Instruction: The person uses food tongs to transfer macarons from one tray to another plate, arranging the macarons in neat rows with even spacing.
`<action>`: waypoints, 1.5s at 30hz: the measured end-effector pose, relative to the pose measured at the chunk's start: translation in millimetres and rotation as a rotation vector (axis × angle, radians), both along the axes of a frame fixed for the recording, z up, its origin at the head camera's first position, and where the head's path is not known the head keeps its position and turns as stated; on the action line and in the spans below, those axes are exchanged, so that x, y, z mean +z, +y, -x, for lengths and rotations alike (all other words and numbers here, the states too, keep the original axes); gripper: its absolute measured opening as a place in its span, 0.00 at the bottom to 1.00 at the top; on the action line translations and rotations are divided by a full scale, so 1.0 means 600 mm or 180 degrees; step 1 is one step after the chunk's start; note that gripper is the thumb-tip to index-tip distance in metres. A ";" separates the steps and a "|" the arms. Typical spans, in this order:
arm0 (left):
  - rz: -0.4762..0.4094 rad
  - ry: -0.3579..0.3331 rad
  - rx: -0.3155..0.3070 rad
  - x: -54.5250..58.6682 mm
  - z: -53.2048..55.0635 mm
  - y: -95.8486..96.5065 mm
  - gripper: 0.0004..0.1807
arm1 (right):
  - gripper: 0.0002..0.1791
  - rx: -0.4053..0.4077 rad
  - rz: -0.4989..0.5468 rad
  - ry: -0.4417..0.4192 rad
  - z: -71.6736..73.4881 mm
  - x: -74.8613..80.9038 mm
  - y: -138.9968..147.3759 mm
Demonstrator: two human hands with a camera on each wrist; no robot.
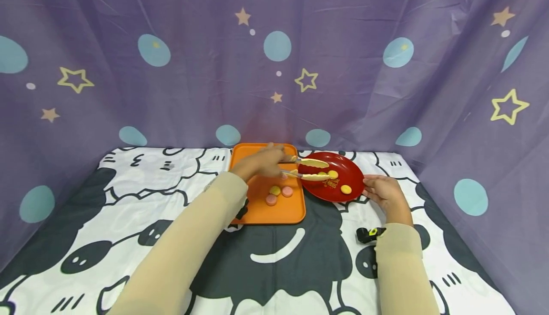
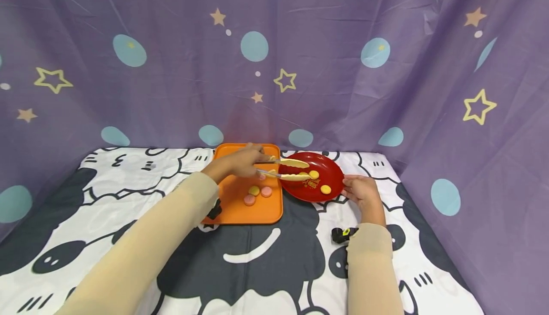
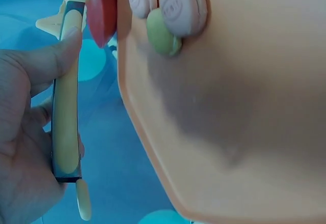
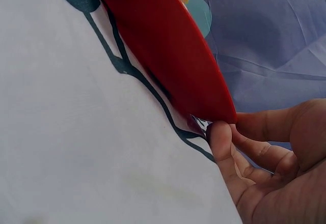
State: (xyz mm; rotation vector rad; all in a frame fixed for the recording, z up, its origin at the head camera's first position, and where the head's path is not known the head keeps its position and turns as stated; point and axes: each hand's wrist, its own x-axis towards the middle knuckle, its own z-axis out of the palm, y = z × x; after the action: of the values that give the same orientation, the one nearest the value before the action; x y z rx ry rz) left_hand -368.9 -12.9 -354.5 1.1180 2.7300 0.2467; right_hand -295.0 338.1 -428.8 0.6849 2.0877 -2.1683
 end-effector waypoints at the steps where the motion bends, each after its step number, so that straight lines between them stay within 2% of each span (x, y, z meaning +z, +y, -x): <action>1: -0.0021 0.0041 -0.0023 0.001 -0.001 -0.006 0.34 | 0.21 0.0002 0.0003 0.0010 0.000 0.001 0.000; 6: -0.0098 0.0156 -0.0023 0.007 -0.007 -0.038 0.36 | 0.22 0.0015 -0.0015 0.0018 -0.001 0.001 -0.001; 15: -0.0186 0.0194 -0.0021 0.016 -0.027 -0.107 0.37 | 0.22 0.0016 0.0031 -0.0009 0.001 -0.001 0.001; 19: -0.0203 0.0213 -0.0024 0.012 -0.037 -0.132 0.38 | 0.20 0.0021 0.0019 -0.0004 -0.001 0.000 0.001; 27: -0.0274 0.0208 -0.0157 -0.004 -0.054 -0.174 0.40 | 0.17 -0.0001 0.0011 0.0029 -0.002 -0.001 -0.002; 36: -0.0336 0.0231 -0.0185 -0.010 -0.073 -0.202 0.38 | 0.17 -0.0037 -0.0018 -0.0018 -0.002 -0.002 -0.001; 45: -0.0273 0.0280 -0.0215 -0.014 -0.087 -0.201 0.38 | 0.20 -0.0049 -0.0059 -0.0021 -0.001 -0.003 -0.002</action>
State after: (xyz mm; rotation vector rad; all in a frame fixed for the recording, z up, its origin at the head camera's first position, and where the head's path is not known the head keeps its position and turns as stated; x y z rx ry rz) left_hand -316.8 -133.3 -363.1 1.2704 2.7753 0.3147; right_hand -294.6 337.1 -430.4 0.7109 2.1088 -2.1543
